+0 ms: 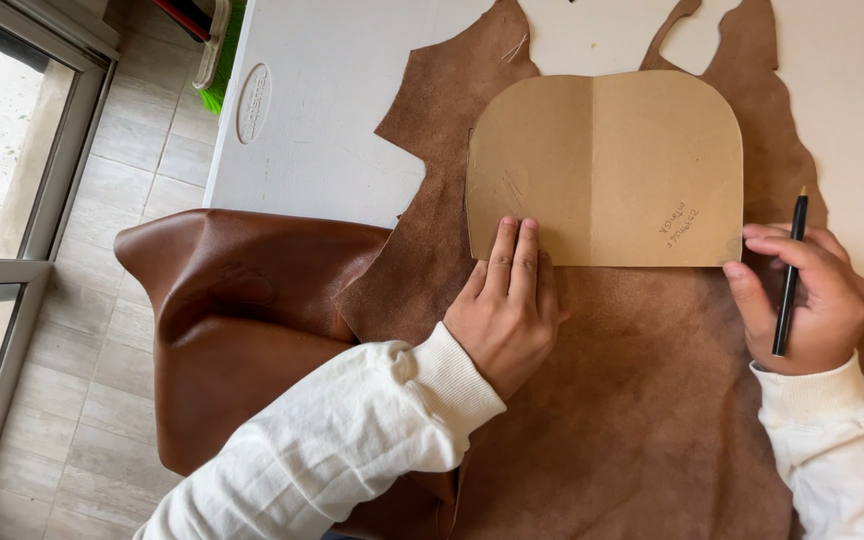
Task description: Tracing a paper pattern onto a piece of brown leather using a pen
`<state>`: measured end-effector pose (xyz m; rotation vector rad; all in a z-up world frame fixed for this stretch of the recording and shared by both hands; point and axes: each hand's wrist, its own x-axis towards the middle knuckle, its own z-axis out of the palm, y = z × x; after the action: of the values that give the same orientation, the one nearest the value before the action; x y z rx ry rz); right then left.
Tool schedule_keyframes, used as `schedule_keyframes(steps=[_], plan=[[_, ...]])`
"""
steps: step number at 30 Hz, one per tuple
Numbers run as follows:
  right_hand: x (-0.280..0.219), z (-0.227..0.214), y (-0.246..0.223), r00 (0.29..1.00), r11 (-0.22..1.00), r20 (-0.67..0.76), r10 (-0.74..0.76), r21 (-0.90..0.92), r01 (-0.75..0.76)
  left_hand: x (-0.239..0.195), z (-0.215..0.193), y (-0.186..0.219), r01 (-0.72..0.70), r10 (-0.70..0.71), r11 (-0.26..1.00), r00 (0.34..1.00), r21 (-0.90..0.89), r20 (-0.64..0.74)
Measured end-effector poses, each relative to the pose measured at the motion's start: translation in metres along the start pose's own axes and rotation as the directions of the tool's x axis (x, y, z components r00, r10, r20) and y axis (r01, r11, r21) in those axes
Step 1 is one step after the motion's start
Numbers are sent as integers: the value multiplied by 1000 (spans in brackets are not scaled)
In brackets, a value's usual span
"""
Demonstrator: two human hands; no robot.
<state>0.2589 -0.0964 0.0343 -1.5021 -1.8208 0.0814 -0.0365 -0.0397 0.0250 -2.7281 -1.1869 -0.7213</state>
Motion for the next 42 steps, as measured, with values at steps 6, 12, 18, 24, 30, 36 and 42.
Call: schedule_keyframes(steps=[6,12,18,24,30,36,42], plan=[[2,4,-1,999,996,-9,51,75,-51,0,7,-3,2,-2,1000,1000,-1,21],[1,4,3,1000,995,-7,26,92,-25,-3,15,-5,-1,2,1000,996,-14,90],[-5,4,12,999,996,-14,29,82,-28,-2,14,-5,9,-10,1000,995,14,96],[-6,5,13,999,996,-19,28,90,-26,-3,15,-5,3,0,999,998,-44,65],[-4,4,9,1000,995,-11,29,97,-28,-2,11,-4,30,-30,1000,997,0,67],[-7,4,15,1000,995,-12,23,96,-22,0,8,-6,-8,9,998,1000,-56,12],[-7,5,13,999,995,-9,31,95,-30,-6,24,-1,19,-15,996,999,-89,50]])
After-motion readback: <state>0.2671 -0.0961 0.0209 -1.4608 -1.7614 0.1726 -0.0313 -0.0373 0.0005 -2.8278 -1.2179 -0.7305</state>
